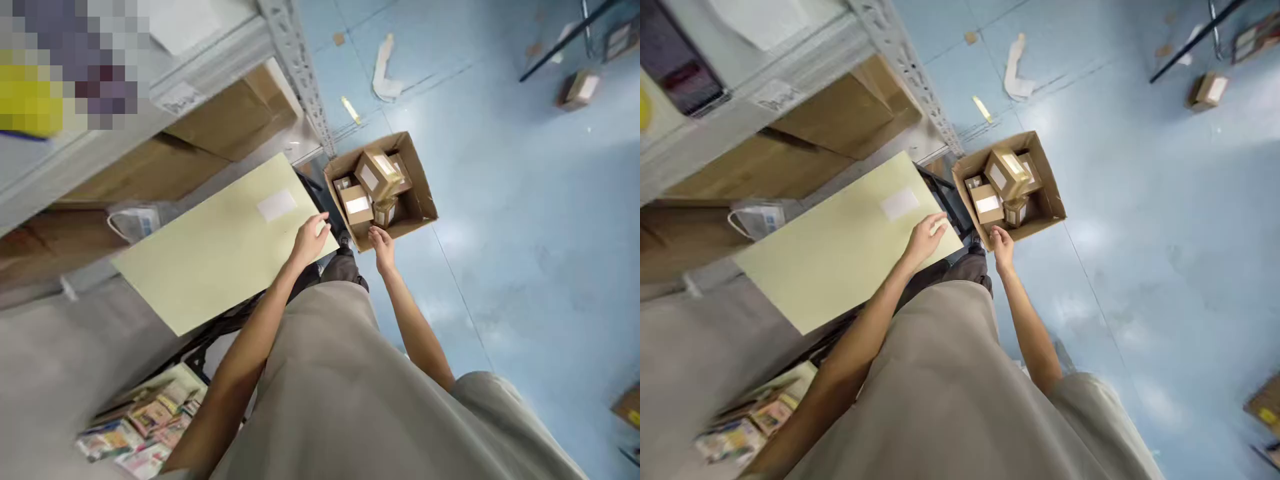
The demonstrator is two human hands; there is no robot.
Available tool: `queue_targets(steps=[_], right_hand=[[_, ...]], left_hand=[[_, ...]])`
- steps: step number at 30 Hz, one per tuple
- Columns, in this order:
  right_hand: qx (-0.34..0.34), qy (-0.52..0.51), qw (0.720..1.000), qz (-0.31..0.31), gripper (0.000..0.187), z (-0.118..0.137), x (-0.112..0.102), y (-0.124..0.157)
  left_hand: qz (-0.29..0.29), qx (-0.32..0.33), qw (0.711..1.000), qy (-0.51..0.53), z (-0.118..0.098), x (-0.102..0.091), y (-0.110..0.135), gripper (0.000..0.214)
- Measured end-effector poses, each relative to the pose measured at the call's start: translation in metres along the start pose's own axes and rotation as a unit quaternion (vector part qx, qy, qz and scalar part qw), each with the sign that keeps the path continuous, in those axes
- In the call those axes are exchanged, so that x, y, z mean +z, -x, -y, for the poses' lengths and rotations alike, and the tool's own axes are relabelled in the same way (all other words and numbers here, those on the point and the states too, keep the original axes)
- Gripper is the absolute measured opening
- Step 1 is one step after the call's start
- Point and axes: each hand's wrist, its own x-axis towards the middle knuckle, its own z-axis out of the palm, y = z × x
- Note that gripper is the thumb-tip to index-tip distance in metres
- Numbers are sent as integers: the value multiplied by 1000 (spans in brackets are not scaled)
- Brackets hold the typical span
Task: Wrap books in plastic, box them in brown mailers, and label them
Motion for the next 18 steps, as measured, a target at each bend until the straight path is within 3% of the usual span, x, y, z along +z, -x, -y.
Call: queue_targets(steps=[4, 7, 13, 18], right_hand=[[6, 43, 997, 68, 50, 0, 13, -6], [11, 73, 990, 123, 46, 2, 36, -13], [6, 141, 963, 228, 51, 15, 111, -1], [-16, 206, 921, 331, 67, 24, 173, 52]], left_hand=[[-44, -119, 989, 70, 37, -14, 86, 37], [-98, -163, 973, 132, 53, -23, 133, 36], [-204, -151, 948, 193, 63, -48, 176, 41], [-285, -103, 920, 248, 71, -72, 207, 44]])
